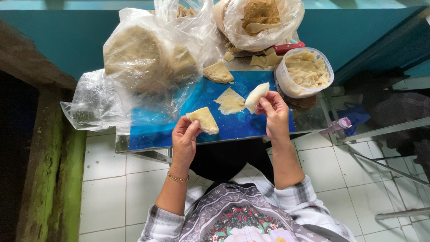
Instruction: The person sits at a table folding square dough wrappers into filled pastries. They scoop filling from a plastic container with a spoon onto a wrapper, fold the wrapper over the filling, press the edges closed by hand, and set the finished pastry aside, repeating the cycle.
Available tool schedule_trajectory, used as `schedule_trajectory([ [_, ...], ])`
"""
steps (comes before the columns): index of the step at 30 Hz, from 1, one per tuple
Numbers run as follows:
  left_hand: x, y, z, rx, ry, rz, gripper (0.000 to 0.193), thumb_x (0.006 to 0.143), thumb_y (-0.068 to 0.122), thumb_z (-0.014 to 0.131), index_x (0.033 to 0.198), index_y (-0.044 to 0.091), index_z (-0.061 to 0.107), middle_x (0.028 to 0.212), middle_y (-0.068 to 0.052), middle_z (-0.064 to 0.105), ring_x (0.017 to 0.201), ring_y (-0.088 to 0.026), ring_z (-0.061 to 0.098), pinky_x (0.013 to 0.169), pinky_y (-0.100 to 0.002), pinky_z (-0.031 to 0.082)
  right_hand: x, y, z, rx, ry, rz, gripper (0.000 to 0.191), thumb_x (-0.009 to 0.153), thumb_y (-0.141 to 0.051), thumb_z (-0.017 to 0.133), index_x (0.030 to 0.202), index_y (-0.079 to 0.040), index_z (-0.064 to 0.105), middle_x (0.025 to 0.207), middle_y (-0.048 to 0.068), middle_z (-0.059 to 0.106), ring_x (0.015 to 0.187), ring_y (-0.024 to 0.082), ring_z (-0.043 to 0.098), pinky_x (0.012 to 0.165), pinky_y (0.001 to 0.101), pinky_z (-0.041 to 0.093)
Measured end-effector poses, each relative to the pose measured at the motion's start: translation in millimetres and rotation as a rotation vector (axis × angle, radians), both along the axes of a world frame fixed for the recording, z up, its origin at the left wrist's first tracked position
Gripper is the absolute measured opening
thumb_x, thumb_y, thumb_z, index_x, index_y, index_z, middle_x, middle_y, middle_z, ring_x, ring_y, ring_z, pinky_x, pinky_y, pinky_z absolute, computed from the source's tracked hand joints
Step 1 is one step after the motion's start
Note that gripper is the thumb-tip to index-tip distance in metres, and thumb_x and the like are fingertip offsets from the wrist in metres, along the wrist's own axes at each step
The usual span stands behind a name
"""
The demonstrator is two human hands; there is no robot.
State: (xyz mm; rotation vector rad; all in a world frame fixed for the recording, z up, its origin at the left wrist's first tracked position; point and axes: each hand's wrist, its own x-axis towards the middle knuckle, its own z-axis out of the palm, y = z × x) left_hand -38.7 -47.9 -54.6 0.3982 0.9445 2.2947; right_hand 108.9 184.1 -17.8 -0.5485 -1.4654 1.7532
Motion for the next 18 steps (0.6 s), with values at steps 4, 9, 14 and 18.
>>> schedule_trajectory([
  [4,0,-1,-1,0.003,-0.005,-0.007,0.004,0.1,0.005,0.067,0.102,0.007,0.064,0.105,-0.002,0.07,0.097,-0.011,0.067,0.091,-0.031,0.055,-25,18,11,0.112,-0.036,0.011,0.015,0.103,-0.009,0.063,0.117,-0.004,0.065,0.098,0.002,0.07,0.08,0.008,0.064,0.071,0.0249,0.053],
  [9,-1,6,10,-0.079,0.036,-0.023,0.004,0.1,0.009,0.066,0.104,0.007,0.065,0.105,-0.002,0.07,0.097,-0.011,0.068,0.09,-0.031,0.056,-92,37,29,0.757,-0.269,-0.285,0.013,0.101,-0.011,0.066,0.114,-0.01,0.068,0.093,0.004,0.075,0.083,0.013,0.072,0.075,0.0289,0.058],
  [14,-20,25,41,-0.11,0.121,-0.012,0.006,0.1,0.01,0.065,0.105,0.006,0.065,0.104,-0.003,0.071,0.096,-0.012,0.069,0.087,-0.032,0.058,-131,33,37,1.375,-0.427,-0.056,0.021,0.09,-0.018,0.071,0.111,-0.014,0.075,0.105,0.011,0.073,0.098,0.032,0.069,0.08,0.0416,0.055],
  [18,-43,58,59,-0.047,0.095,-0.018,0.006,0.099,0.008,0.065,0.105,0.007,0.063,0.103,-0.002,0.069,0.096,-0.011,0.068,0.086,-0.031,0.058,-102,32,22,1.109,-0.491,0.005,0.021,0.097,-0.021,0.069,0.115,-0.013,0.075,0.11,0.01,0.073,0.098,0.03,0.071,0.081,0.0399,0.055],
])
